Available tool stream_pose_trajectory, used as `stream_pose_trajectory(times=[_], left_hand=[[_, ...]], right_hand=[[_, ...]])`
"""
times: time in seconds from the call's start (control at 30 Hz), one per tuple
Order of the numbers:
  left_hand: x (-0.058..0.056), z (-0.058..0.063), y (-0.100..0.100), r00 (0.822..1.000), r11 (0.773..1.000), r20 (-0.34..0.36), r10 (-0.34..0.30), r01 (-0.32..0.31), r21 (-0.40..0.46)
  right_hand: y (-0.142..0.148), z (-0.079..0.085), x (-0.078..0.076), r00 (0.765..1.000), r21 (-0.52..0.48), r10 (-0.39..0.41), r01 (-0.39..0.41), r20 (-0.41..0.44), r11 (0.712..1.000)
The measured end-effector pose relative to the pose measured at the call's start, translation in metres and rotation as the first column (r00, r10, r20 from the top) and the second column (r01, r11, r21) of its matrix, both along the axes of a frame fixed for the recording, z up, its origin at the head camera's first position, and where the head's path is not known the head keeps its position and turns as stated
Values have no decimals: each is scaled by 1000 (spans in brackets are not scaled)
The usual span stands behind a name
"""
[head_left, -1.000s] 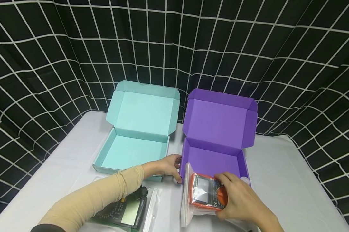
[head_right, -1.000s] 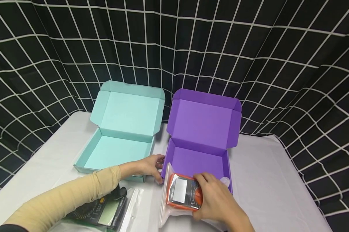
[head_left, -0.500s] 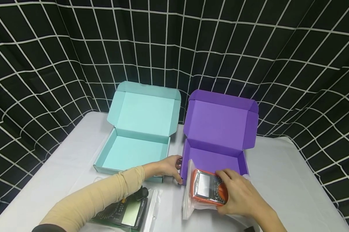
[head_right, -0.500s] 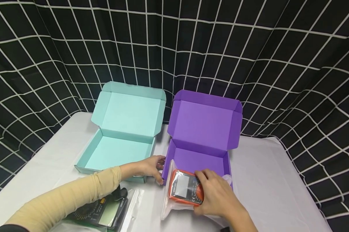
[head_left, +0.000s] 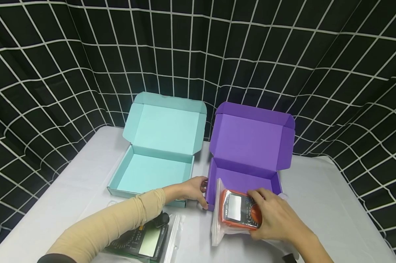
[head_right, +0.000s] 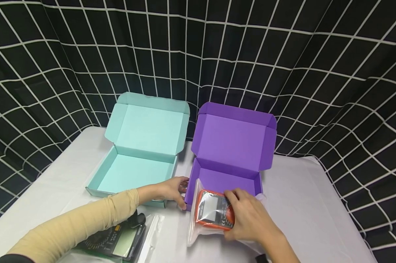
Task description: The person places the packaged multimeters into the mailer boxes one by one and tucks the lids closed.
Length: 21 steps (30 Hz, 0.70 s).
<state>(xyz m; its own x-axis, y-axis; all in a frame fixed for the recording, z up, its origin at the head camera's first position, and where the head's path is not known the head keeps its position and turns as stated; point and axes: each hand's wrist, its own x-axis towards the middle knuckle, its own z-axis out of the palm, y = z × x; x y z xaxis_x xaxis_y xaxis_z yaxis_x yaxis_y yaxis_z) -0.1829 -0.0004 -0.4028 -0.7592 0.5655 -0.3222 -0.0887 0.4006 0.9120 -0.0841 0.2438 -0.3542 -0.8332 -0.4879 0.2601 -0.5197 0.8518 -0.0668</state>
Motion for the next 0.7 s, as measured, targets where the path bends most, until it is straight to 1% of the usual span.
stream_pose_trajectory(times=[0.3, 0.53, 0.7], left_hand=[[-1, 0, 2, 1000, 1000, -3, -3, 3, -12], [0, 0, 1, 1000, 1000, 12, 4, -4, -15], [0, 0, 1, 1000, 999, -2, 1, -1, -32]], right_hand=[[2, 7, -7, 999, 3, -33, 33, 34, 999], [5, 12, -14, 1000, 10, -22, 22, 22, 1000], [8, 16, -20, 999, 14, -32, 32, 31, 999]])
